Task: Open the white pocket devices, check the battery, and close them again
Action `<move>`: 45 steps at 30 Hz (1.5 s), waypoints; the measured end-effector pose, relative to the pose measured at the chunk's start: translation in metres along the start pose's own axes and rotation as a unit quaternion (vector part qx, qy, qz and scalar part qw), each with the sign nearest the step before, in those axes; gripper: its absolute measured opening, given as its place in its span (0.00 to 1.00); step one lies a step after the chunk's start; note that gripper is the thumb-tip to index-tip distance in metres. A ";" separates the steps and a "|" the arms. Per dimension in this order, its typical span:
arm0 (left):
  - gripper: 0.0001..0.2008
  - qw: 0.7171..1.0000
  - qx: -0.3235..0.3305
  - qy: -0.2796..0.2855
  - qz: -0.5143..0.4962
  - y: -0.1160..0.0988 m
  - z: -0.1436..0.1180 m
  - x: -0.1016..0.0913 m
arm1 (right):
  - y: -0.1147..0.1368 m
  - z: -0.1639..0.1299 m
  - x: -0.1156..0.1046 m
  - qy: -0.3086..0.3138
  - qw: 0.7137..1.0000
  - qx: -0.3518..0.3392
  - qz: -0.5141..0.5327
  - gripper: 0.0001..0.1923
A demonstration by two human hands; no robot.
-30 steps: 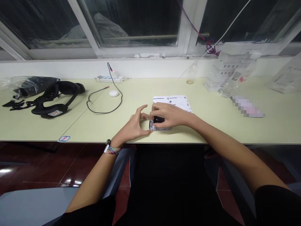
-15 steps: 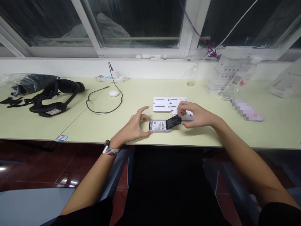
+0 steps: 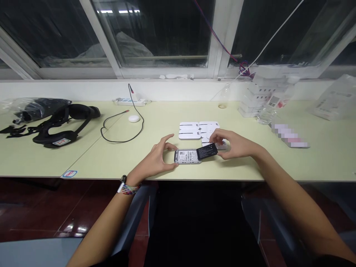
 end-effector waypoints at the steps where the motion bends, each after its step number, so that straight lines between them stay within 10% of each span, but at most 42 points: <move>1: 0.54 1.000 0.001 -0.001 0.002 0.000 0.000 0.000 | 0.000 0.000 0.000 0.000 1.000 0.000 0.000 0.19; 45: 0.54 1.000 0.007 -0.001 0.007 -0.001 0.002 0.001 | -0.001 -0.002 -0.001 -0.004 1.000 -0.015 -0.009 0.21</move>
Point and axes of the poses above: each hand's wrist, its own z-axis towards the middle knuckle, its own x-axis out of the palm, y = z × x, the point moved 3 cm from there along z, towards the middle knuckle, and after that the axes turned 7 degrees about -x, right-handed, at the moved point
